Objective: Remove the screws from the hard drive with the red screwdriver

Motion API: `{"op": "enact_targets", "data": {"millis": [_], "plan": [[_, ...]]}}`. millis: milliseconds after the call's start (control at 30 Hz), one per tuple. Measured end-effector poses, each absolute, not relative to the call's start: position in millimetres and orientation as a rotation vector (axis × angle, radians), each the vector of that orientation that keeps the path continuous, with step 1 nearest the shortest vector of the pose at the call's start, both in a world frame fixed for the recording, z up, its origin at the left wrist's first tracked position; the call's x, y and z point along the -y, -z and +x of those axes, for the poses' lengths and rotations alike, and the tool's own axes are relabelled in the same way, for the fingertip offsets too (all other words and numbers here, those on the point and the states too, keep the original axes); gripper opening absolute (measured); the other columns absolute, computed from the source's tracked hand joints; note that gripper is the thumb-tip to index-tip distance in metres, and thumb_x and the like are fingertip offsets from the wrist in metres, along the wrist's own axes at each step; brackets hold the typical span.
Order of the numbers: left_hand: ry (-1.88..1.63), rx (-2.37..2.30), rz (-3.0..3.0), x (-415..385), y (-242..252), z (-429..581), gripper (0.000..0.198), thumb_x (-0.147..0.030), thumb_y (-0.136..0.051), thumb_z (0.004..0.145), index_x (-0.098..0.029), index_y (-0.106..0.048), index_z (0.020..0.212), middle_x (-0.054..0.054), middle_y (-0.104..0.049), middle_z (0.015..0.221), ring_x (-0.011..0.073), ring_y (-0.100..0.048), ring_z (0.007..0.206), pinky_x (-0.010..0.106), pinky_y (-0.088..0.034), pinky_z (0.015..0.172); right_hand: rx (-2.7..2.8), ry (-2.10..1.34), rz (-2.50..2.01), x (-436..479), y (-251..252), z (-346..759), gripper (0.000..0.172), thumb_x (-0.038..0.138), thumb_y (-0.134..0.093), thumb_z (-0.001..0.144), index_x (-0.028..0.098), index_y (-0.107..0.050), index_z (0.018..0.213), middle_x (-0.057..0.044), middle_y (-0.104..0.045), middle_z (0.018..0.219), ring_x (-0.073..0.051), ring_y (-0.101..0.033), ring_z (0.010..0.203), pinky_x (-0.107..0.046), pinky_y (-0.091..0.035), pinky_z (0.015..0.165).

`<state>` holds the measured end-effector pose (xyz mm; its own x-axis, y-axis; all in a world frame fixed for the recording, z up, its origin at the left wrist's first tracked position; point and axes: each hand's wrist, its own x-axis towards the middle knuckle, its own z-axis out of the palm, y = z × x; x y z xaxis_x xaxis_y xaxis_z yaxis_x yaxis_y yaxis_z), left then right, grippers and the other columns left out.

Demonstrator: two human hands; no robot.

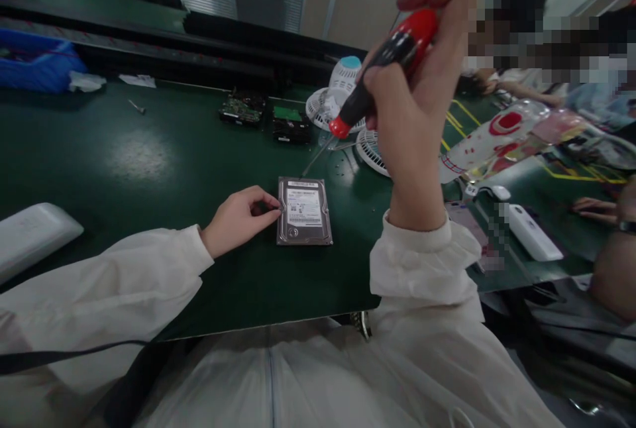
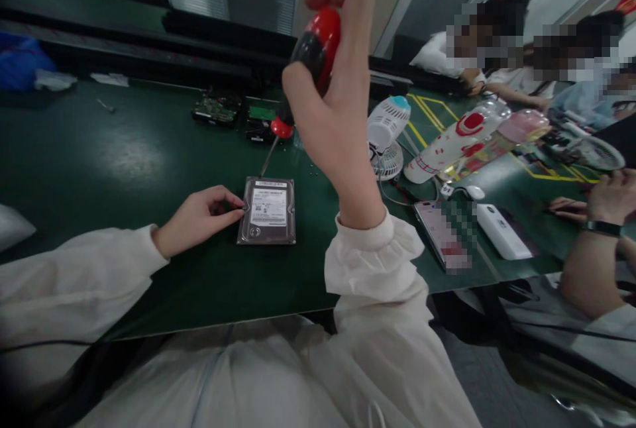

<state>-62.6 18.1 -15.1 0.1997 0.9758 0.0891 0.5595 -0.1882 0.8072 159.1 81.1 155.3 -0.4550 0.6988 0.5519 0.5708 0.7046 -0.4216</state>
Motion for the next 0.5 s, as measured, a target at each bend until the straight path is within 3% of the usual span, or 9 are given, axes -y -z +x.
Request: {"op": "enact_targets", "data": {"millis": [167,300,500], "plan": [[-0.834,-1.432,1.818,-18,17,-61,0.031,-0.046,-0.069,0.086,-0.019,-0.074,0.099,0.005,-0.071,0.097,0.0177,-0.061,0.074,0.032,-0.048,0.063,2.136,-0.191,-0.807,-88,-139,152,0.038,0.049,-0.062,0.092,0.029,-0.051,0.121,-0.006,-0.053,0.110,-0.024,-0.053,0.113,-0.036,-0.053,0.086],[-0.839,-1.419,1.789,-18,18,-61,0.030,-0.045,-0.070,0.085,-0.020,-0.074,0.100,0.005,-0.071,0.098,0.0179,-0.062,0.076,0.032,-0.048,0.064,2.013,-0.139,-0.559,-85,-120,141,0.021,0.034,-0.055,0.090,0.025,-0.049,0.108,-0.005,-0.050,0.108,-0.019,-0.054,0.101,-0.034,-0.051,0.085],[-0.822,-1.432,1.743,-18,15,-60,0.033,-0.048,-0.071,0.084,-0.019,-0.074,0.099,0.005,-0.071,0.096,0.0186,-0.061,0.074,0.034,-0.048,0.064,2.072,-0.159,-0.517,-79,-111,134,0.021,0.025,-0.055,0.085,0.025,-0.048,0.105,-0.005,-0.051,0.109,-0.015,-0.052,0.088,-0.031,-0.049,0.078]]}}
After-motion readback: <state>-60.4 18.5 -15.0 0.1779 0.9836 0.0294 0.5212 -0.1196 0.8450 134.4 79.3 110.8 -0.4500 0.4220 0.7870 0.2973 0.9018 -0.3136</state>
